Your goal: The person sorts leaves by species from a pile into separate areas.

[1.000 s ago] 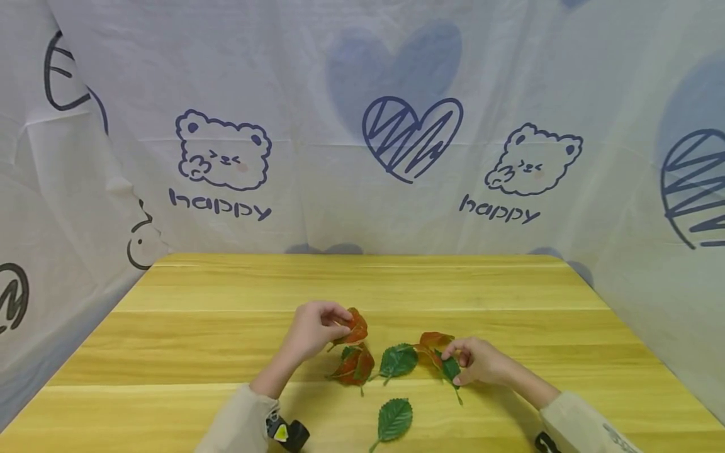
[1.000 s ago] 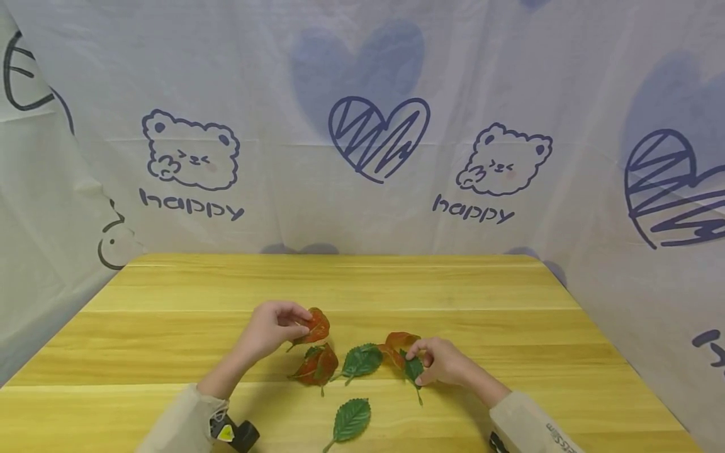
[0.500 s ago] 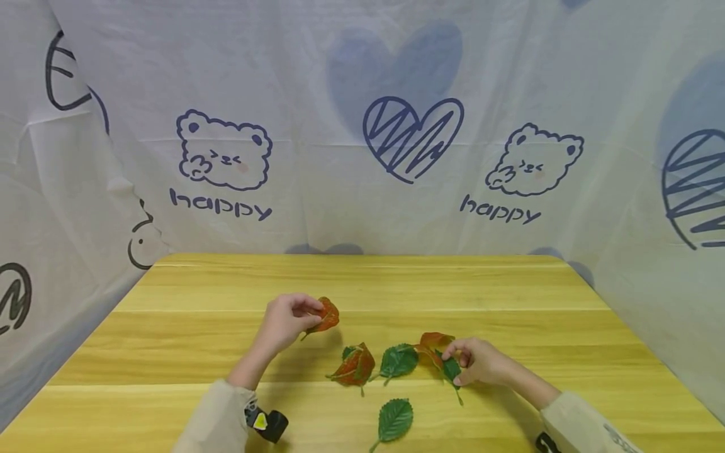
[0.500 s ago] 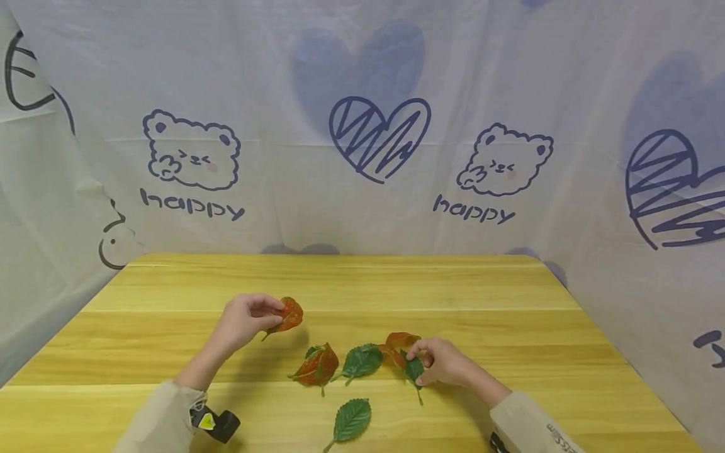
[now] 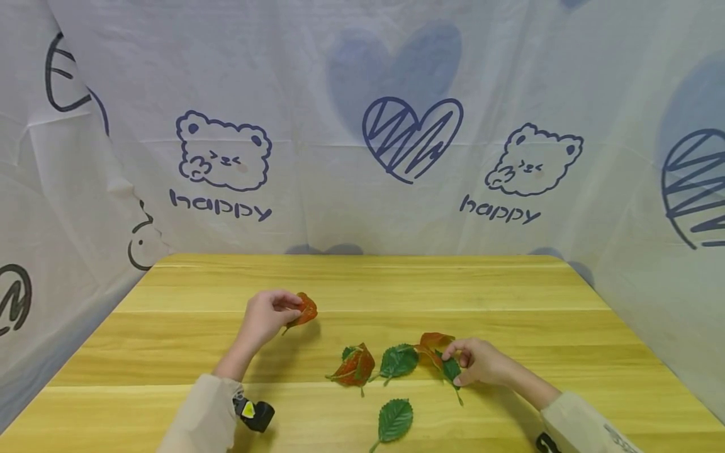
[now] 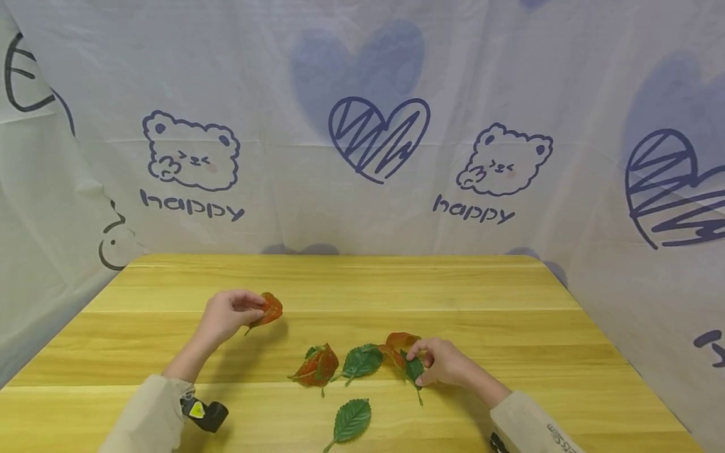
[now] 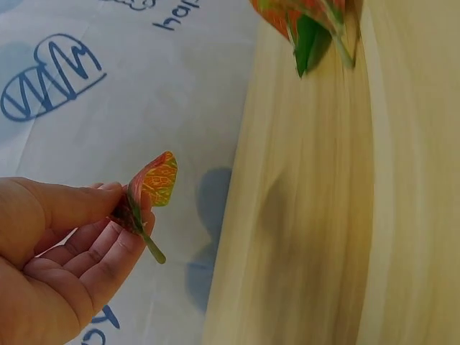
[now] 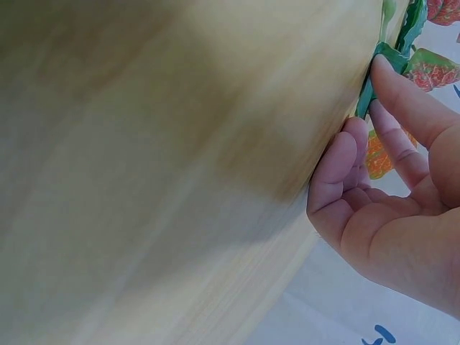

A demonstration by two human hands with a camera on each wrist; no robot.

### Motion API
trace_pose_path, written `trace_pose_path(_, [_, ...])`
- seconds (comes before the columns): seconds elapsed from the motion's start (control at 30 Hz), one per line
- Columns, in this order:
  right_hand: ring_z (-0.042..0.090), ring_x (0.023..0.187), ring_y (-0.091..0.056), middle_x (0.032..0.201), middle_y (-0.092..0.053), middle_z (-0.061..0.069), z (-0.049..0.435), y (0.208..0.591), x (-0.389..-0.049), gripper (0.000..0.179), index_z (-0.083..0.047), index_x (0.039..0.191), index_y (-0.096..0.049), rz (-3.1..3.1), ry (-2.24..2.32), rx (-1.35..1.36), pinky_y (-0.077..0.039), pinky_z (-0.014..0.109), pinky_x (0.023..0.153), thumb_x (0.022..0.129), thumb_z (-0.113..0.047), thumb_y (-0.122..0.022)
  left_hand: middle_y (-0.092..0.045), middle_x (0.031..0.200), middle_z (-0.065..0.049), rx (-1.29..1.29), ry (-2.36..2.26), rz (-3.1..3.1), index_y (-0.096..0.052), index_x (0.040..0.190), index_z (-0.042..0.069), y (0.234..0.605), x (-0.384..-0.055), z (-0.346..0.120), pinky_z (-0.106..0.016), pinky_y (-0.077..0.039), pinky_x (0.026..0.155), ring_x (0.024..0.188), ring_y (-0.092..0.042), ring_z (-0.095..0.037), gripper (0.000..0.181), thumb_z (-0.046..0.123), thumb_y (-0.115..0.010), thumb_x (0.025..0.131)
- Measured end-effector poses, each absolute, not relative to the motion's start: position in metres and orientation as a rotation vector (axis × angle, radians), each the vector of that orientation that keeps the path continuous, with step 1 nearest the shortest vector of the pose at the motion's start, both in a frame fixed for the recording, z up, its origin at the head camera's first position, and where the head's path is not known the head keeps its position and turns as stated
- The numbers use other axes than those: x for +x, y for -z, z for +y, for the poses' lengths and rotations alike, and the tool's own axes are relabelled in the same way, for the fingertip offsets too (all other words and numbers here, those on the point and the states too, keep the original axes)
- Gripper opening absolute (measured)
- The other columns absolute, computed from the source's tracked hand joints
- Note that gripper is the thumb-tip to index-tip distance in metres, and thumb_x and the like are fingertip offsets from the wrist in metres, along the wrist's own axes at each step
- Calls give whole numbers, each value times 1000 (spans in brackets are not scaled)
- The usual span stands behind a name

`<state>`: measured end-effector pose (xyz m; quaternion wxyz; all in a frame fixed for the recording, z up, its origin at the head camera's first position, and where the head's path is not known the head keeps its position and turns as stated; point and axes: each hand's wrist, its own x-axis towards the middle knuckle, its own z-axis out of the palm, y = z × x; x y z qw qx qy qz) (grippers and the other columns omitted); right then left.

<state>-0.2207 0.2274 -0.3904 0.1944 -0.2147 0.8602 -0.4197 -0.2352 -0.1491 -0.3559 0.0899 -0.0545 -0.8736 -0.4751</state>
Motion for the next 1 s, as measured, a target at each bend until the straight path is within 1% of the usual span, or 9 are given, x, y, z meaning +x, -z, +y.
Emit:
trace_pose_path(0.3, [12, 57, -33, 65, -37, 1, 228, 391, -221, 30, 2, 97, -59, 2414, 1175, -607, -29, 20, 47, 69, 10, -69, -65, 82, -15, -99, 1412, -2632, -66, 89, -5, 360, -242, -159, -32, -50, 63, 74, -61, -24, 12, -4, -65, 77])
trace_pose_path(0.77, [14, 58, -34, 65, -39, 1, 227, 391, -220, 30, 2, 96, -58, 2416, 1178, -619, -29, 20, 48, 69, 9, -70, -63, 77, -9, 9, 1434, -2697, -65, 90, -7, 372, -254, -171, -28, -50, 57, 68, -58, -18, 15, -7, -65, 75])
trace_pose_path(1.0, [13, 58, -34, 66, -39, 2, 228, 391, -220, 30, 2, 96, -58, 2423, 1168, -612, -30, 20, 48, 69, 9, -70, -62, 78, -11, 28, 1471, -2722, -64, 93, -9, 374, -256, -174, -29, -50, 56, 68, -58, -18, 17, -7, -65, 76])
